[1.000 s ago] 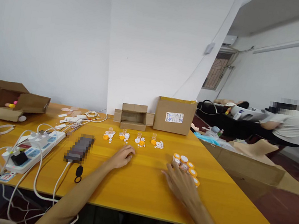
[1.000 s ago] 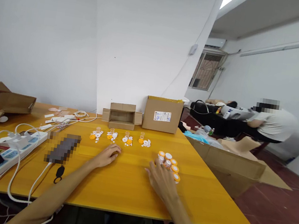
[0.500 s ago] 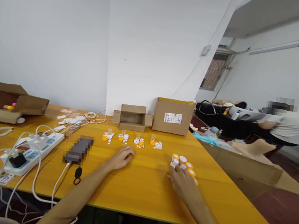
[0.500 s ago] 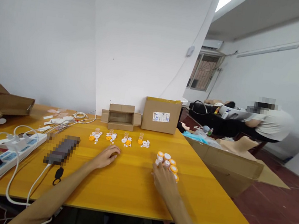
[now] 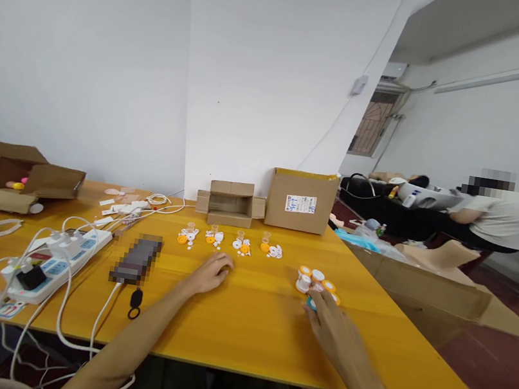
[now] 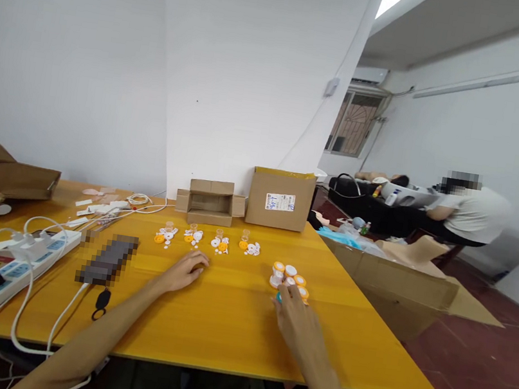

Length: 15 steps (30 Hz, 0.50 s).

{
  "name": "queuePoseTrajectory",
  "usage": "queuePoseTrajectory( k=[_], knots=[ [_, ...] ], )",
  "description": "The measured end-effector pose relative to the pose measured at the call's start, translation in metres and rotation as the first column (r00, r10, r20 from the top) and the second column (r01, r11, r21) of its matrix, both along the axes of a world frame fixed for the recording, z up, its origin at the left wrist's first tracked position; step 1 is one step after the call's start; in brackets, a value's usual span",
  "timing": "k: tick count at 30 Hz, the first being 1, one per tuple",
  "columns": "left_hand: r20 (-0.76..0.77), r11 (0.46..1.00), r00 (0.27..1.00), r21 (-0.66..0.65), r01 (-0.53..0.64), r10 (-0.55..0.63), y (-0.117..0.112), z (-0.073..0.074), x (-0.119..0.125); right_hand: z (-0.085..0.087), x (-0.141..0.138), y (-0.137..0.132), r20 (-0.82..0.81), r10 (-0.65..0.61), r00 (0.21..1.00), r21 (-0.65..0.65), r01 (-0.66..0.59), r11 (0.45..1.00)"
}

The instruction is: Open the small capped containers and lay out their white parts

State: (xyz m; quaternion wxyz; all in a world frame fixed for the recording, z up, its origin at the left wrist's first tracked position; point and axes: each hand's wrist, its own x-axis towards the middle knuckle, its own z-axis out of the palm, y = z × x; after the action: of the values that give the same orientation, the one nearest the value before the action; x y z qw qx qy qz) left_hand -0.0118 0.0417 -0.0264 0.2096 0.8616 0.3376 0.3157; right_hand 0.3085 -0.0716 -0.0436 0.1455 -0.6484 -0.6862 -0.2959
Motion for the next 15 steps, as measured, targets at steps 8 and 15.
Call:
queuePoseTrajectory(
  k=[8, 15],
  knots=[
    [-0.013, 1.000, 1.000, 0.015, 0.002, -0.002, 0.000, 0.001, 0.000, 0.013, -0.007, -0.006, 0.022, -0.055, 0.998, -0.001, 0.055, 0.999],
    [-0.008, 1.000, 1.000, 0.015, -0.001, 0.001, 0.000, 0.001, 0.000, 0.042, -0.025, 0.011, 0.058, -0.022, 0.998, 0.065, 0.018, 0.998]
  ],
)
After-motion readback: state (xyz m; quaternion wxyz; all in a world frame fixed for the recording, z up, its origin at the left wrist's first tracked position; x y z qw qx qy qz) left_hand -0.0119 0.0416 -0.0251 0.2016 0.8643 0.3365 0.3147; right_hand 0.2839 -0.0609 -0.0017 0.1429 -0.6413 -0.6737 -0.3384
